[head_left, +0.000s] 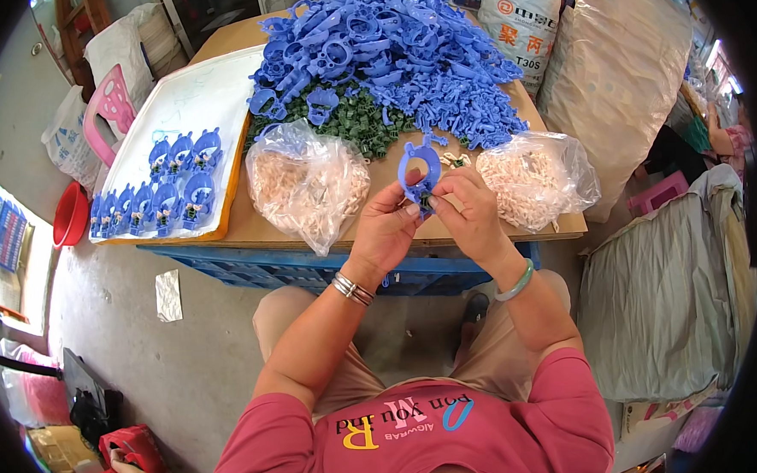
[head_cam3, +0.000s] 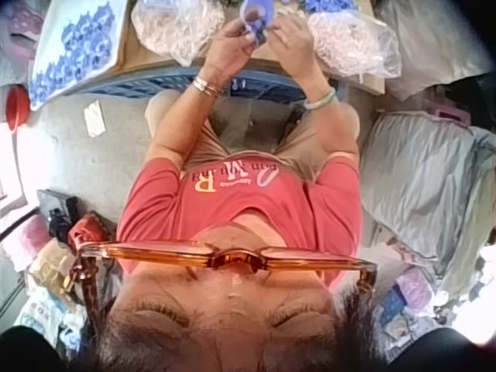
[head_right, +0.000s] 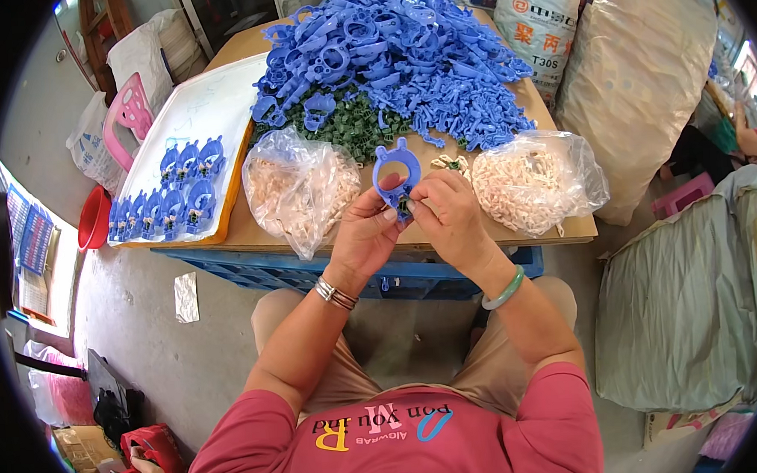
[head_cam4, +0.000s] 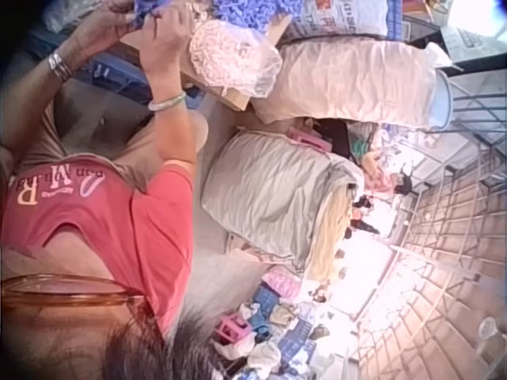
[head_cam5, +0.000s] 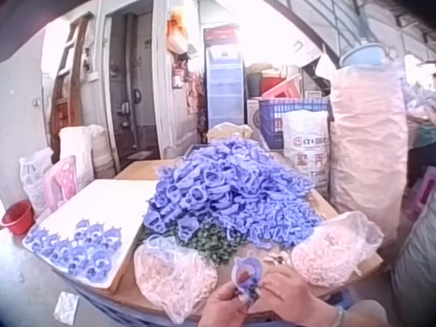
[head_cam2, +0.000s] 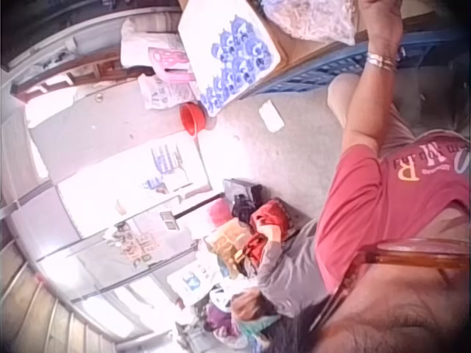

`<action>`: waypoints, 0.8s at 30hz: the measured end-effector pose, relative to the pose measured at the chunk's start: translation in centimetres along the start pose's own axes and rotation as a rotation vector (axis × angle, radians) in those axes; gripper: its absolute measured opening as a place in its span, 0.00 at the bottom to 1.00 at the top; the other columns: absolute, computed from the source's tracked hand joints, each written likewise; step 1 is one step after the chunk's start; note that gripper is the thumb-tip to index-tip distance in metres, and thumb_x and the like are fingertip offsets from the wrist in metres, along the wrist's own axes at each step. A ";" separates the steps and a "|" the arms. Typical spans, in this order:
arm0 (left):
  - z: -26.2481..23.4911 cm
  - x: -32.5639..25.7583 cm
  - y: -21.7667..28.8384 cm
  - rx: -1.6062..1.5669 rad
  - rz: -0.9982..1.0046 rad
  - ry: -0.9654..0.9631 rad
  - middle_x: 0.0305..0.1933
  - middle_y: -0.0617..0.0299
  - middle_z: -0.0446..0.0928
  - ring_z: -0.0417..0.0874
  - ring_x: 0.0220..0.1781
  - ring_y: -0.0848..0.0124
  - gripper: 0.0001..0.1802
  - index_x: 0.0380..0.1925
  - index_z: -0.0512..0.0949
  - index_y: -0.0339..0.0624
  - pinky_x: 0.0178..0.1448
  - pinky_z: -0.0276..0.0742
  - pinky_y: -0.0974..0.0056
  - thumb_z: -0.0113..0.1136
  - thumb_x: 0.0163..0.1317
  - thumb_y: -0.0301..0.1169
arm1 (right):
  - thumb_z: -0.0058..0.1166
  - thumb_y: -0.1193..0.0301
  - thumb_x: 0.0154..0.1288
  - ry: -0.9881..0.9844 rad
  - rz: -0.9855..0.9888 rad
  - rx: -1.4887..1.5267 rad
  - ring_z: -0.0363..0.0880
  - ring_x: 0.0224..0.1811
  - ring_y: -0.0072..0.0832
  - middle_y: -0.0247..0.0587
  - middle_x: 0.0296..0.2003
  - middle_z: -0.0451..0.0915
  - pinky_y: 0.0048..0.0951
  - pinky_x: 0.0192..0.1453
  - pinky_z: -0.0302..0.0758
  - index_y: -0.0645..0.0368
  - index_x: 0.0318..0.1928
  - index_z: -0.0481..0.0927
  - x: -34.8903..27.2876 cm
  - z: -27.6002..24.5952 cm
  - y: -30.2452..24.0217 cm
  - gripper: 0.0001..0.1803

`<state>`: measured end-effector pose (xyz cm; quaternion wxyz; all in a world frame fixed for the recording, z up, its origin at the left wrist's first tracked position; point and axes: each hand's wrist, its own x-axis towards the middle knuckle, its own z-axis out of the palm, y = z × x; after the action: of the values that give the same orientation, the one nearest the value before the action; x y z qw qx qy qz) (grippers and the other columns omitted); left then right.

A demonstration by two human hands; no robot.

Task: Assembling small plastic toy components and placing them on a tray.

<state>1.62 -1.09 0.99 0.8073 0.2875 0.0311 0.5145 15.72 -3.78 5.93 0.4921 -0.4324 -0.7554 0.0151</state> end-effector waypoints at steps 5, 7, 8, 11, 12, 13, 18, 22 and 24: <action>-0.2 0.1 0.7 0.011 -0.043 -0.018 0.47 0.59 0.73 0.76 0.46 0.70 0.20 0.53 0.68 0.40 0.48 0.76 0.61 0.48 0.59 0.20 | 0.53 0.80 0.47 -0.104 -0.006 0.046 0.71 0.34 0.39 0.41 0.28 0.73 0.35 0.39 0.67 0.60 0.27 0.72 0.5 -0.9 0.3 0.05; -0.4 0.1 0.8 0.035 -0.072 0.019 0.45 0.58 0.74 0.77 0.42 0.70 0.20 0.54 0.67 0.38 0.42 0.78 0.61 0.48 0.60 0.22 | 0.53 0.80 0.47 -0.161 -0.082 0.026 0.70 0.34 0.38 0.40 0.27 0.72 0.34 0.39 0.66 0.60 0.26 0.72 1.0 -1.4 0.3 0.05; -0.4 0.1 0.8 0.033 -0.073 0.019 0.45 0.58 0.74 0.77 0.42 0.70 0.20 0.54 0.67 0.38 0.42 0.78 0.61 0.48 0.60 0.22 | 0.53 0.80 0.47 -0.163 -0.081 0.024 0.70 0.34 0.38 0.40 0.27 0.72 0.34 0.39 0.66 0.60 0.26 0.72 1.2 -1.6 0.2 0.05; -0.1 0.0 0.8 0.064 -0.136 0.015 0.45 0.57 0.74 0.78 0.40 0.69 0.20 0.54 0.66 0.35 0.40 0.78 0.61 0.48 0.61 0.24 | 0.53 0.79 0.45 -0.214 -0.194 -0.072 0.70 0.34 0.36 0.38 0.27 0.72 0.33 0.40 0.66 0.59 0.26 0.71 1.5 -1.8 -0.1 0.06; -0.1 0.0 0.8 0.090 -0.163 0.010 0.44 0.57 0.74 0.78 0.40 0.69 0.20 0.54 0.66 0.34 0.39 0.78 0.62 0.48 0.61 0.25 | 0.53 0.79 0.46 -0.238 -0.234 -0.098 0.70 0.34 0.37 0.39 0.28 0.72 0.33 0.40 0.66 0.60 0.27 0.72 1.5 -1.8 -0.1 0.05; -0.1 -0.1 0.7 0.114 -0.191 0.003 0.44 0.58 0.75 0.78 0.39 0.69 0.20 0.54 0.65 0.33 0.38 0.78 0.62 0.49 0.61 0.26 | 0.53 0.78 0.47 -0.261 -0.273 -0.127 0.70 0.34 0.37 0.39 0.28 0.72 0.33 0.40 0.66 0.60 0.27 0.72 1.5 -1.9 -0.1 0.05; -0.1 -0.1 0.7 0.130 -0.208 -0.018 0.44 0.58 0.75 0.78 0.38 0.69 0.20 0.54 0.65 0.33 0.37 0.77 0.64 0.48 0.62 0.27 | 0.52 0.78 0.42 -0.300 -0.337 -0.209 0.70 0.35 0.35 0.38 0.29 0.72 0.33 0.41 0.66 0.59 0.28 0.72 1.5 -2.0 -0.1 0.08; -0.2 0.0 0.2 0.093 -0.184 0.029 0.43 0.58 0.74 0.77 0.39 0.70 0.19 0.53 0.66 0.33 0.37 0.77 0.64 0.48 0.62 0.27 | 0.52 0.78 0.44 -0.278 -0.300 -0.173 0.70 0.35 0.36 0.39 0.29 0.71 0.33 0.40 0.66 0.59 0.27 0.72 1.4 -1.8 0.1 0.06; -0.3 -0.1 0.1 0.107 -0.171 0.020 0.44 0.58 0.74 0.77 0.39 0.70 0.18 0.52 0.67 0.33 0.38 0.77 0.64 0.49 0.62 0.27 | 0.52 0.78 0.45 -0.268 -0.285 -0.160 0.70 0.34 0.37 0.39 0.29 0.71 0.34 0.39 0.67 0.59 0.27 0.71 1.4 -1.8 -0.1 0.06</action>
<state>1.40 -1.00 0.73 0.8314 0.3216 0.0910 0.4439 16.76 -3.63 7.94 0.3484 -0.3531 -0.8664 -0.0571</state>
